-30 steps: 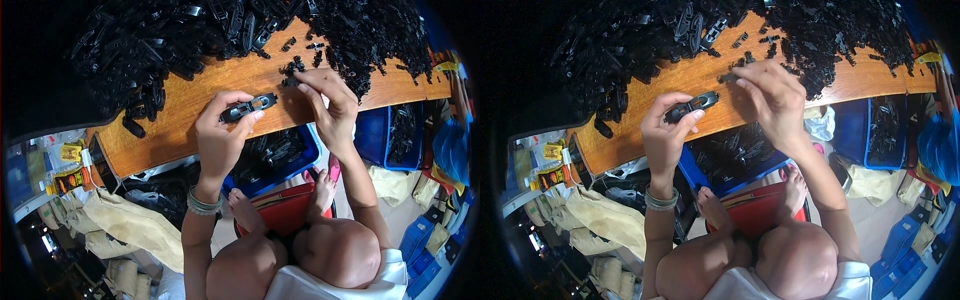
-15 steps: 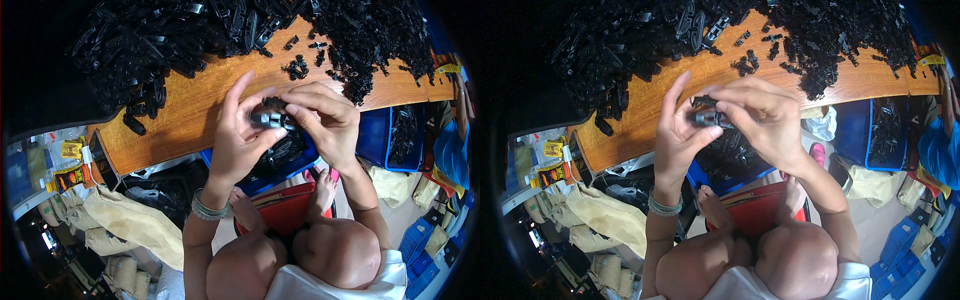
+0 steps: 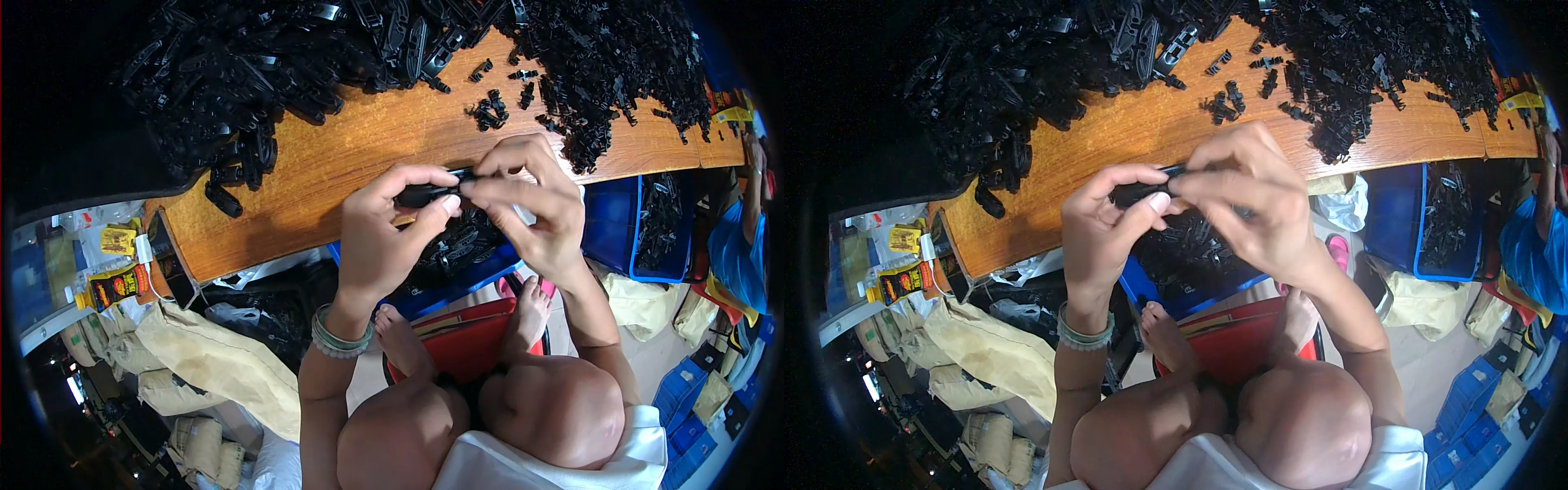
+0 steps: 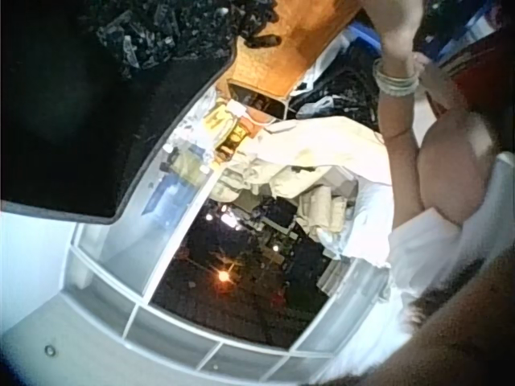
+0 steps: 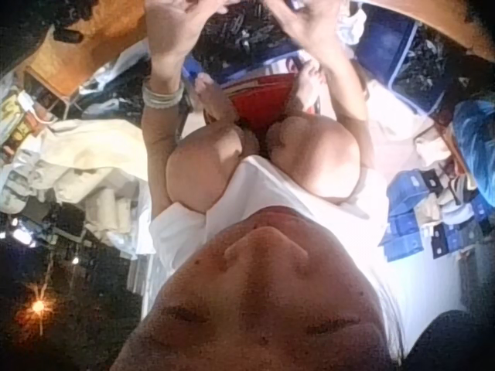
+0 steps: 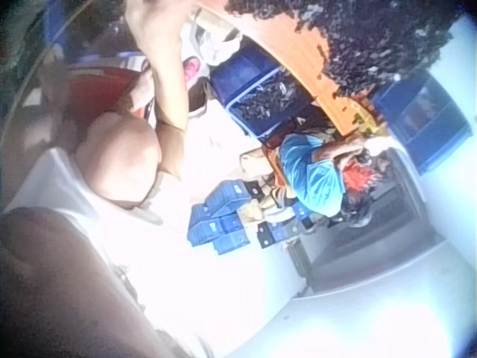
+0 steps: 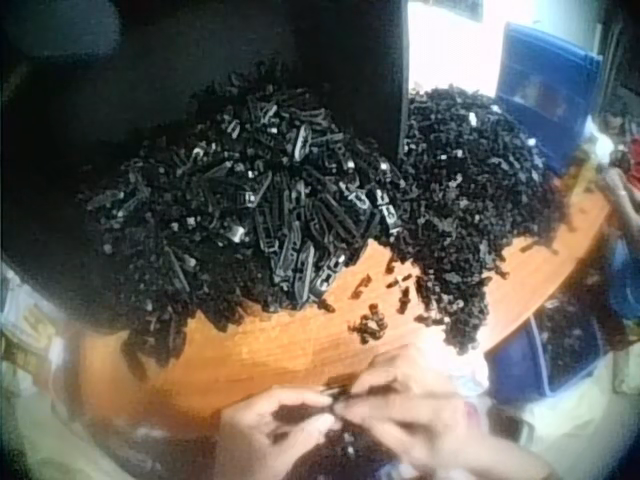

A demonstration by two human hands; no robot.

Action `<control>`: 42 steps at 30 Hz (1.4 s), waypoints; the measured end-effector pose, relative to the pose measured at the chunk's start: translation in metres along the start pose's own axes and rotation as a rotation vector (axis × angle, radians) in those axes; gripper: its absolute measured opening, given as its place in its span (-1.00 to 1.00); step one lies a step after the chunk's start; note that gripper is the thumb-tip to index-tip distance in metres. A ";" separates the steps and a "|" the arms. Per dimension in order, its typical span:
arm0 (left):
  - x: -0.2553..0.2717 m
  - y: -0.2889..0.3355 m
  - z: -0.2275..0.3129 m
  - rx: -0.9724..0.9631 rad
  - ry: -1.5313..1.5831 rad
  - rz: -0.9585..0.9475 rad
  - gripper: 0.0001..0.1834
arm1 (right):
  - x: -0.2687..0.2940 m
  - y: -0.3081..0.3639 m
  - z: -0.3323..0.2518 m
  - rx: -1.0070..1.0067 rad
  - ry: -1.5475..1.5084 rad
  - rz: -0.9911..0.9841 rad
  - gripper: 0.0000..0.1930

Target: The person assembles plastic components by repeatedly picking up pieces from the table, snapping smaller parts into larger plastic casings by hand, and placing items into a blue container.

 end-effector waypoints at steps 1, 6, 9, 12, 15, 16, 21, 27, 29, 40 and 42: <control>0.001 0.001 0.003 -0.028 -0.091 0.014 -0.80 | -0.001 0.002 0.011 -0.146 -0.082 0.007 -0.75; -0.002 0.000 0.002 0.021 -0.150 -0.023 -0.81 | -0.010 0.016 0.031 -0.417 -0.325 -0.074 -0.75; 0.002 -0.004 0.004 -0.046 -0.136 -0.038 -0.79 | -0.004 0.018 0.032 -0.404 -0.330 -0.045 -0.79; 0.004 -0.016 0.009 -0.110 -0.350 -0.194 -0.77 | -0.023 0.026 0.027 -0.411 -0.442 -0.428 -0.83; 0.007 -0.054 0.013 -0.176 -0.407 -0.097 -0.79 | -0.034 0.028 0.020 -0.333 -0.424 -0.387 -0.87; 0.004 -0.067 0.024 -0.391 -0.544 -0.044 -0.78 | -0.037 0.022 0.020 -0.330 -0.432 -0.390 -0.87; -0.037 -0.107 0.052 -0.732 -1.208 0.178 -0.77 | 0.010 -0.042 0.063 -0.061 0.453 0.053 -0.79; -0.029 -0.114 0.051 -0.698 -1.236 0.320 -0.77 | -0.005 -0.061 0.082 0.047 0.839 -0.039 -0.81; -0.018 -0.095 0.058 -0.653 -1.098 0.367 -0.79 | 0.000 -0.054 0.076 0.006 0.767 -0.029 -0.84; 0.015 -0.035 0.013 -0.134 -0.207 0.126 -0.72 | 0.022 -0.013 0.034 -0.062 -0.024 0.235 -0.84; 0.010 -0.030 0.010 -0.068 -0.185 0.105 -0.68 | 0.014 -0.018 0.027 -0.073 -0.127 0.175 -0.83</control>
Point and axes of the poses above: each hand's wrist, its own y-axis away from the middle knuckle, its own x-axis out of the back of the hand, z = x × y, the point moved 8 cm from there along -y, towards the middle knuckle, and after that the axes turned 2 degrees about x, right-handed, at the moved point
